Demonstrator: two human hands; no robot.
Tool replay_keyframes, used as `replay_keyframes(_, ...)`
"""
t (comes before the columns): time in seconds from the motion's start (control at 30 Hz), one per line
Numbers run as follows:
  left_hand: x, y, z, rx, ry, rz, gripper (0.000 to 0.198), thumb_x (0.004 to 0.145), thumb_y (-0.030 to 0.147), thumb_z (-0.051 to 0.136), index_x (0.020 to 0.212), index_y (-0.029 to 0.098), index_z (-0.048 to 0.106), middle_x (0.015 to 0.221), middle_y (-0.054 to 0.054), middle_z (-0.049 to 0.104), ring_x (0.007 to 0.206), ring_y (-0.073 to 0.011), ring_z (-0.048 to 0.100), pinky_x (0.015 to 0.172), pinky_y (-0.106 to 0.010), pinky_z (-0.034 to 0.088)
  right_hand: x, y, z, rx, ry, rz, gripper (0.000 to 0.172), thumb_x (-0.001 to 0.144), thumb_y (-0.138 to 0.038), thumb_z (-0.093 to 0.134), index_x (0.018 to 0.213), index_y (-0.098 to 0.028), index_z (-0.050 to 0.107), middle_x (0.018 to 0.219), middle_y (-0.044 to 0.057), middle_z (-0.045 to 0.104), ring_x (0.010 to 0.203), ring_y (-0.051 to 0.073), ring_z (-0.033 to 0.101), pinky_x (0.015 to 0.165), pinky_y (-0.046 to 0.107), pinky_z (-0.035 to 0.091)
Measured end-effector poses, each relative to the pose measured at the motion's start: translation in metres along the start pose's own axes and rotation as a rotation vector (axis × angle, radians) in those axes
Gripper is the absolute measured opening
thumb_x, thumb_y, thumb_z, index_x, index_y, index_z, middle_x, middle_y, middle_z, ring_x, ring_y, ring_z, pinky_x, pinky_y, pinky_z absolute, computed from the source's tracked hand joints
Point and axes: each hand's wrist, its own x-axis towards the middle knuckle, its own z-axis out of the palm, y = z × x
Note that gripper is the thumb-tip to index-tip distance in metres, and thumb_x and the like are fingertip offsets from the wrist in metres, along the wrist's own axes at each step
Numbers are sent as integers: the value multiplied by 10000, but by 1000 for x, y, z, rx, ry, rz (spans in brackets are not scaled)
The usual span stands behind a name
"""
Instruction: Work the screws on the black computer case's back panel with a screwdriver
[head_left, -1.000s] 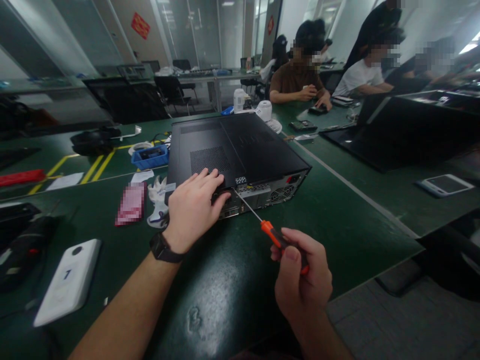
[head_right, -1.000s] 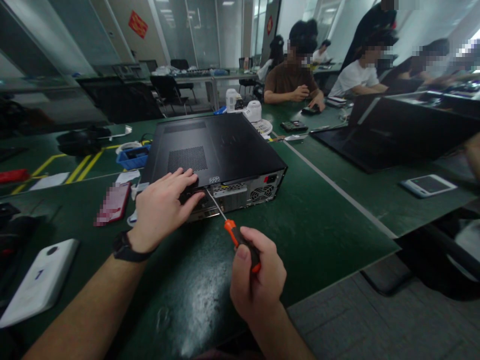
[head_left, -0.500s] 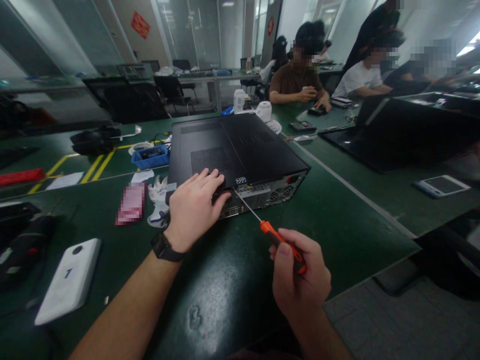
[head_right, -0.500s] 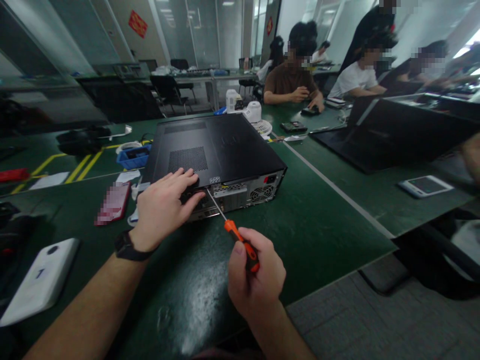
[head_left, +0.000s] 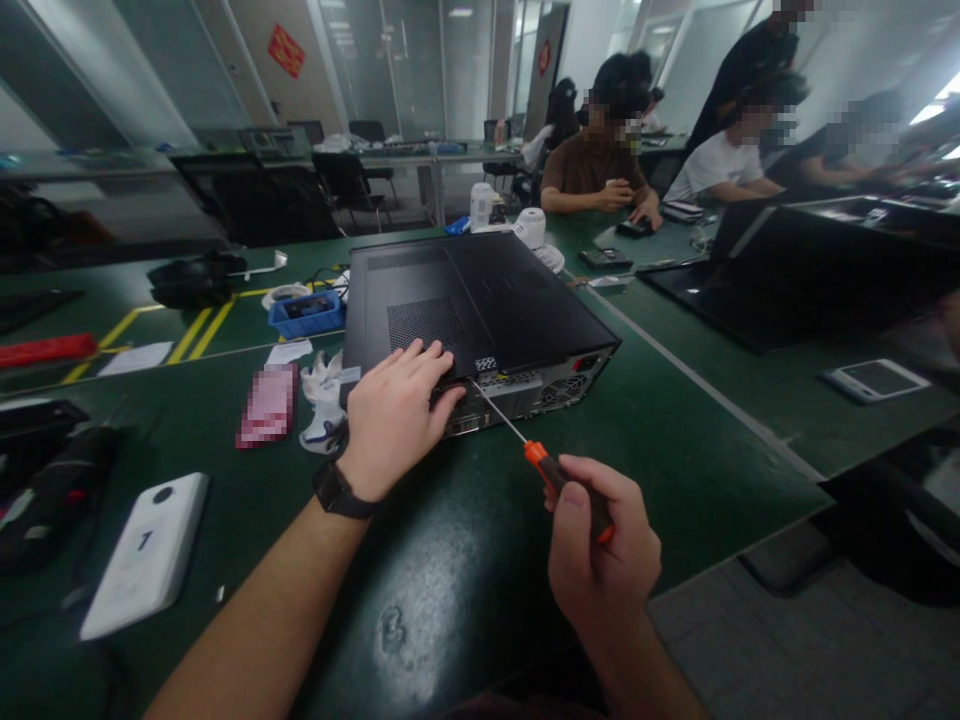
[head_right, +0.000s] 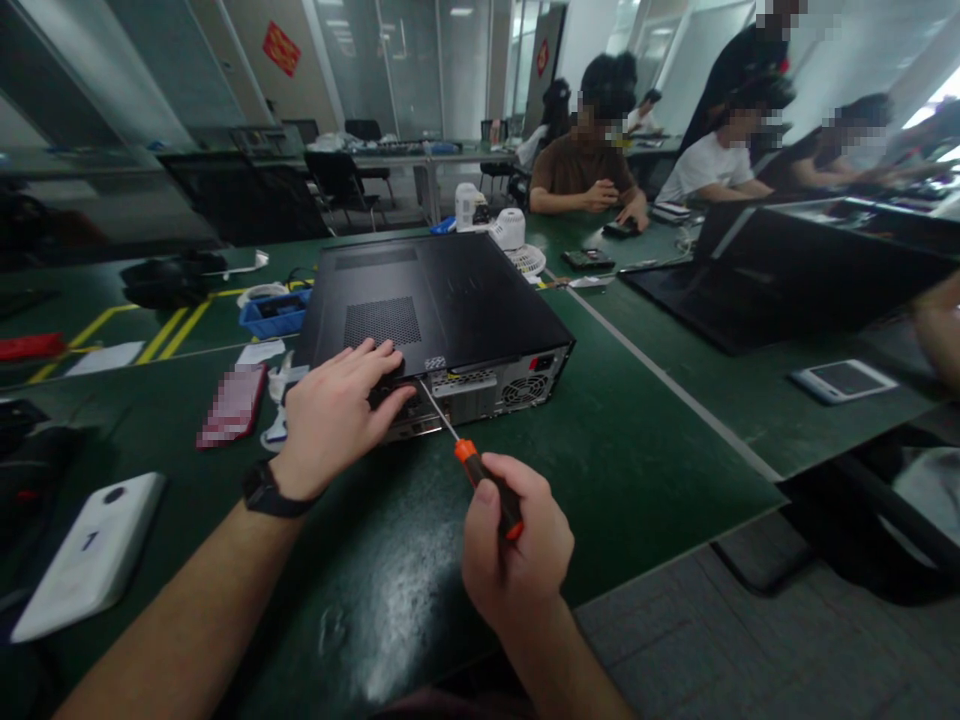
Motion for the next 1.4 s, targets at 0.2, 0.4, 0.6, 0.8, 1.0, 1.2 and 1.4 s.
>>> replay_keyframes(0.2,0,0,1,-8,20,18,329,1006,319,658,1291,168,720,1424,-120,717,1377,-310,647,1186,-491,512,1,2,-2,92,-33,-25,228,999,-234,576,1208,-202,660,940,39,741,688,139,708,614,260,578)
replay_keyframes(0.4,0,-1,2,-16,46,32,324,1001,323,676,1273,154,727,1406,-119,728,1352,-324,665,1161,-499,533,5,1,-2,94,-58,-86,256,949,-168,607,1199,-208,641,985,34,714,756,144,711,668,266,592)
replay_keyframes(0.6,-1,-1,3,-28,42,33,335,999,327,676,1285,157,718,1416,-122,723,1356,-327,663,1161,-512,532,10,-1,-3,85,-77,-128,270,937,-154,600,1201,-205,630,979,32,697,776,145,706,666,263,587)
replay_keyframes(0.8,-1,-1,3,-53,39,22,337,994,309,683,1287,148,720,1421,-121,720,1364,-334,655,1170,-509,520,11,-3,-3,52,-55,-174,237,944,-165,603,1174,-212,640,953,32,720,791,163,732,694,281,609)
replay_keyframes(1.0,-1,0,2,-63,42,17,336,995,309,678,1283,141,725,1413,-126,724,1359,-337,657,1167,-509,519,3,5,-3,36,-86,-45,195,1020,-222,570,1181,-233,678,936,26,759,662,139,731,577,251,581)
replay_keyframes(1.2,-1,0,3,-57,35,14,339,1009,327,660,1291,150,722,1416,-120,723,1362,-331,655,1166,-504,519,5,2,-5,51,-100,-118,241,976,-230,576,1207,-216,641,988,55,732,791,179,747,678,304,630)
replay_keyframes(1.4,-1,-1,3,-62,37,13,338,1008,321,659,1291,148,722,1414,-126,723,1366,-328,654,1166,-504,519,-2,7,-4,-13,-110,-61,214,1024,-207,539,1193,-224,669,894,28,773,607,138,729,551,250,586)
